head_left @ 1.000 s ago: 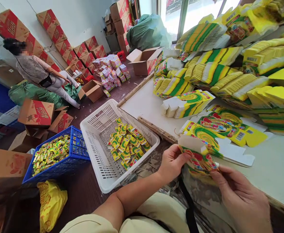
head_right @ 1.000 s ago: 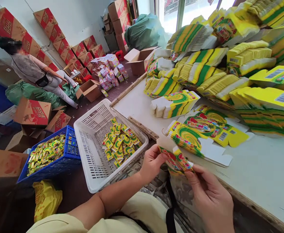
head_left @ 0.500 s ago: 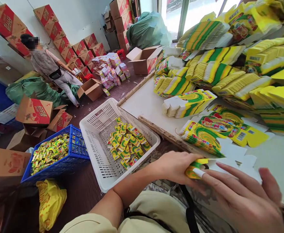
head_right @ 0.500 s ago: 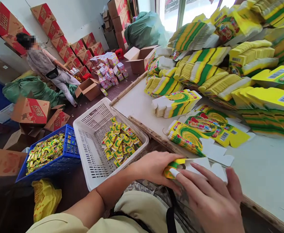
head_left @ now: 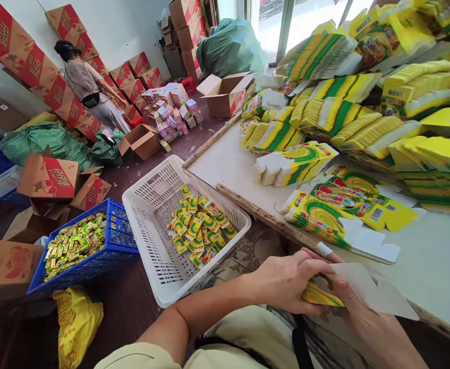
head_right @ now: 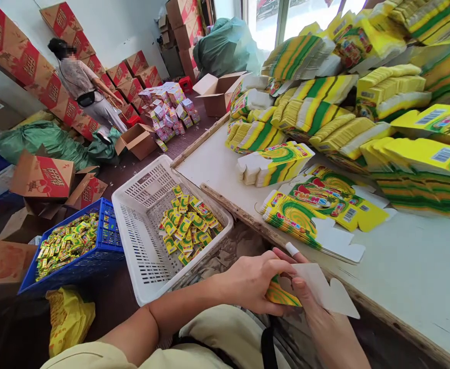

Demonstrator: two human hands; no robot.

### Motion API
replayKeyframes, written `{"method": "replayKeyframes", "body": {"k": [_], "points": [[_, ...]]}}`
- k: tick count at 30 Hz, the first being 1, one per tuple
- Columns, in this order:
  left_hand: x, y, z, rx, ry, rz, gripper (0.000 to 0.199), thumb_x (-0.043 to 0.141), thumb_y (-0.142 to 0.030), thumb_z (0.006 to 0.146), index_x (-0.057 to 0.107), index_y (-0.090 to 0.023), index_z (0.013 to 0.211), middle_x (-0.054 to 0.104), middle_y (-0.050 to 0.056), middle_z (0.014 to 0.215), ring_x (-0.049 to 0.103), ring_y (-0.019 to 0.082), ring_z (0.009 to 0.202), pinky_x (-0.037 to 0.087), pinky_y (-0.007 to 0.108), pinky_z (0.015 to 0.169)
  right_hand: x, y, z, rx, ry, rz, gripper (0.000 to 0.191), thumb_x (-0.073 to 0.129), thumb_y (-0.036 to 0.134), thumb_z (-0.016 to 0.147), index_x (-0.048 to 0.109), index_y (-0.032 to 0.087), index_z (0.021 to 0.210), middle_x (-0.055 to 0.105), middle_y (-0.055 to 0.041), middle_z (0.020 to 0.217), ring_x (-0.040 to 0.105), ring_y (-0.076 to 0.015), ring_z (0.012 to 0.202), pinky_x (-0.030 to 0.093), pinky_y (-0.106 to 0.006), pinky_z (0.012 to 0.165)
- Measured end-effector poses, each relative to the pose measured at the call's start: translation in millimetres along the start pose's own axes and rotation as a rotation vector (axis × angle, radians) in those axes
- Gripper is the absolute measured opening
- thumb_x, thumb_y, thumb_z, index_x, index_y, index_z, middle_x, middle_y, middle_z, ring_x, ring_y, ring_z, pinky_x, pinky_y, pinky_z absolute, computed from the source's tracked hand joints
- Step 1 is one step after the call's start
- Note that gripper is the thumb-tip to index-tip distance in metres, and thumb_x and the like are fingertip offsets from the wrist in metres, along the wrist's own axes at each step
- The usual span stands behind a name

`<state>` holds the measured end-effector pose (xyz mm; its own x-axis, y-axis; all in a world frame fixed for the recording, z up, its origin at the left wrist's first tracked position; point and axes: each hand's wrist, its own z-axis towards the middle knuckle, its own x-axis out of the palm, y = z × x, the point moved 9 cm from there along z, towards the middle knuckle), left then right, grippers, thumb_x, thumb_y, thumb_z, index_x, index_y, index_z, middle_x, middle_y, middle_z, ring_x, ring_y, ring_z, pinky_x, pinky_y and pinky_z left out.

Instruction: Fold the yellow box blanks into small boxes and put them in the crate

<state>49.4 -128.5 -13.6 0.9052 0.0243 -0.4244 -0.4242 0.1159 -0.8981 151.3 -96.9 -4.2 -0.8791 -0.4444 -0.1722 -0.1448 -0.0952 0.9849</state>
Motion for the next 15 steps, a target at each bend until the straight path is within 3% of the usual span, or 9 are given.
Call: {"method": "replayKeyframes", "body": {"k": [1,2,4,6,8,12,15], "points": [[4.9,0.6,-0.6,0.035,0.046,0.088,0.066,0.077,-0.041,0.068,0.053,-0.027,0.128,0.057,0.012,0.126,0.063,0.031,0.107,0.051,0.034,0.079,2.2,-22.3,5.5,0.075,0.023,0.058,0.05,0.043,0.051,0.096,0.053,0.025,0.137,0.07,-0.0153,0.119,0.07,-0.0349,0.104,0.062,-0.046,0.08],[6.2,4.1,-0.8,0.037,0.05,0.125,0.067,0.076,-0.041,0.068,0.051,-0.026,0.128,0.058,0.012,0.124,0.064,0.03,0.104,0.051,0.034,0.078,4.3,-35.4,10.5,0.059,0.06,0.053,0.051,0.045,0.053,0.094,0.054,0.025,0.137,0.07,-0.0145,0.12,0.069,-0.0349,0.107,0.061,-0.045,0.084],[7.5,14.2,-0.6,0.009,0.045,0.134,0.074,0.076,-0.041,0.067,0.044,-0.025,0.132,0.058,0.011,0.119,0.066,0.029,0.096,0.052,0.035,0.076,8.4,-44.4,15.1,-0.083,0.149,-0.052,0.057,0.05,0.052,0.092,0.048,0.025,0.143,0.061,-0.0131,0.136,0.059,-0.0345,0.124,0.053,-0.047,0.101],[7.0,21.4,0.2,-0.004,0.024,0.109,0.083,0.077,-0.039,0.063,0.039,-0.022,0.135,0.055,0.011,0.12,0.066,0.027,0.092,0.052,0.037,0.077,12.4,-37.0,10.3,-0.28,0.201,-0.213,0.059,0.058,0.046,0.09,0.045,0.027,0.144,0.048,-0.0105,0.149,0.049,-0.0337,0.135,0.046,-0.048,0.108],[3.0,24.2,0.8,-0.009,-0.016,0.074,0.09,0.08,-0.037,0.057,0.037,-0.021,0.135,0.051,0.012,0.124,0.064,0.028,0.097,0.053,0.038,0.08,14.0,-25.9,2.5,-0.415,0.186,-0.327,0.048,0.059,0.037,0.09,0.053,0.03,0.137,0.045,-0.0078,0.153,0.05,-0.0319,0.134,0.048,-0.048,0.107],[-11.4,18.6,-0.7,-0.056,-0.068,0.042,0.087,0.082,-0.038,0.057,0.042,-0.019,0.132,0.053,0.014,0.124,0.062,0.031,0.105,0.051,0.041,0.088,9.8,-13.4,-1.8,-0.506,0.147,-0.383,0.026,0.052,0.03,0.094,0.068,0.03,0.114,0.052,-0.0067,0.146,0.061,-0.0289,0.123,0.057,-0.045,0.096],[-17.7,8.2,-2.1,-0.07,-0.009,0.062,0.08,0.081,-0.038,0.061,0.047,-0.021,0.131,0.06,0.012,0.12,0.063,0.032,0.108,0.05,0.04,0.09,6.9,-11.6,1.8,-0.549,0.278,-0.351,0.025,0.055,0.03,0.092,0.07,0.03,0.113,0.054,-0.0078,0.144,0.061,-0.0291,0.122,0.059,-0.042,0.092]]}}
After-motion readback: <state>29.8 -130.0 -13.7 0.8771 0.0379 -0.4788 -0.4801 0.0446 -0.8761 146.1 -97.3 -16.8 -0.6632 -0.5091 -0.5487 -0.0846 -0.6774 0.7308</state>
